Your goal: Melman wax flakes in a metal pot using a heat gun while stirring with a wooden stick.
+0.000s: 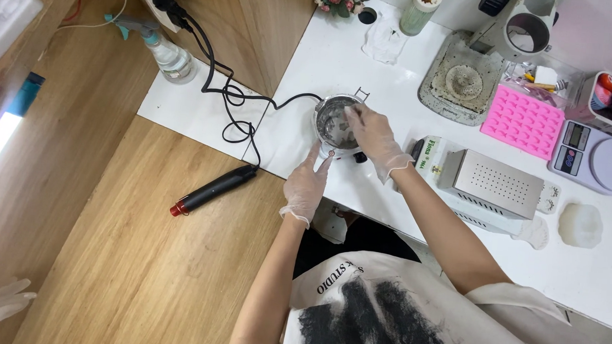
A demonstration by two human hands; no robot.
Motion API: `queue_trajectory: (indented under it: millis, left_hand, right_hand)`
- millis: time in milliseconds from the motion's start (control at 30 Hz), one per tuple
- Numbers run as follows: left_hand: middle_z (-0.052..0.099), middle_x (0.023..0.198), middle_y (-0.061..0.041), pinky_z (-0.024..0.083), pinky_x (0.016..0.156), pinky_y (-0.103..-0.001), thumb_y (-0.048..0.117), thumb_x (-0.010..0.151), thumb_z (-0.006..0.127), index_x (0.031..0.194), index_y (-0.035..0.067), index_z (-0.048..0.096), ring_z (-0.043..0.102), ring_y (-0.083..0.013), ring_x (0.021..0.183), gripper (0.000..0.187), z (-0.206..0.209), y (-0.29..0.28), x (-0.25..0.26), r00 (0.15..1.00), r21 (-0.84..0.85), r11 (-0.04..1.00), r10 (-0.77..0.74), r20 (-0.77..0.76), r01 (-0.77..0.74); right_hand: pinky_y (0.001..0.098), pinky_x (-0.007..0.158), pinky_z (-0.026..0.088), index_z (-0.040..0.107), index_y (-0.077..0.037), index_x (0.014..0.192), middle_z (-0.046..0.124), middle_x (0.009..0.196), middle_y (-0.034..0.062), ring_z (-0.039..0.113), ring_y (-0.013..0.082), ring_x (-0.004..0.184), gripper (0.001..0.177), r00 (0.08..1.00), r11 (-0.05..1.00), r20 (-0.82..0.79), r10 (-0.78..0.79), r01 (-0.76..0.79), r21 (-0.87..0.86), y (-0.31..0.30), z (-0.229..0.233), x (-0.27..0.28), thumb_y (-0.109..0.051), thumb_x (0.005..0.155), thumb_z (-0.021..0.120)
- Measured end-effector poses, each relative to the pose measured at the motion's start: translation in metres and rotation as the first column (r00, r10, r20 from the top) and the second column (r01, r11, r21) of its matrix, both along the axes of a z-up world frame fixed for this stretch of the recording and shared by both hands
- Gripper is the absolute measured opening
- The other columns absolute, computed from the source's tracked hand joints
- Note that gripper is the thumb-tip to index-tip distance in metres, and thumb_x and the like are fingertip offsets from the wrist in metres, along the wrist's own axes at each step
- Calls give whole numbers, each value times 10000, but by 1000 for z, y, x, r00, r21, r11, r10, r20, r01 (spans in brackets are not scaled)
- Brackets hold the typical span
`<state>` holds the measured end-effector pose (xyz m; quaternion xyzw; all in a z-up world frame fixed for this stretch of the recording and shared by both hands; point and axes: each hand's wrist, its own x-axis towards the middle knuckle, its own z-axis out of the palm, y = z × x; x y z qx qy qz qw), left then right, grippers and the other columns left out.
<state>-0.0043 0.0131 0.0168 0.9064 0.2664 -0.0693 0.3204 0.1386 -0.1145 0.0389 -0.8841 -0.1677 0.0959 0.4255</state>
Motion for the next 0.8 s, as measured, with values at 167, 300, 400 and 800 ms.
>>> queue_trajectory:
  millis: [167, 300, 400, 800]
  left_hand:
    - [759, 899, -139, 575, 706, -464, 631, 944, 505, 1527, 436, 406, 732, -344, 824, 623, -16, 6, 3, 1000, -19, 1000, -6, -29, 6]
    - [758, 922, -131, 595, 688, -443, 644, 975, 478, 1546, 426, 393, 740, -333, 824, 617, 2, 7, 1, 998, 5, 999, -36, -61, 37]
    - [755, 901, -143, 598, 674, -441, 641, 984, 462, 1574, 427, 352, 740, -327, 809, 637, 14, 8, 3, 989, -38, 998, -50, -142, 45]
    - [755, 888, -133, 589, 655, -464, 656, 961, 484, 1542, 410, 393, 735, -332, 802, 637, -5, 8, 2, 998, -5, 999, -36, -56, 36]
  right_hand:
    - [356, 783, 570, 729, -60, 1042, 770, 880, 92, 748, 259, 791, 442, 996, 997, -94, 5, -12, -79, 1, 17, -10, -378, 1094, 426]
    - [352, 832, 550, 739, -70, 1048, 777, 903, 107, 726, 239, 846, 435, 965, 986, -224, 137, -155, -65, -6, 31, -13, -381, 1081, 437]
    - [356, 843, 548, 753, -105, 1084, 768, 927, 104, 723, 203, 877, 424, 954, 980, -279, 109, -150, -131, -9, 40, -15, -381, 1065, 432]
    - [401, 913, 538, 732, -129, 1200, 745, 1102, 130, 698, 318, 990, 349, 976, 948, -79, 204, -217, -234, -24, 38, -24, -362, 1041, 526]
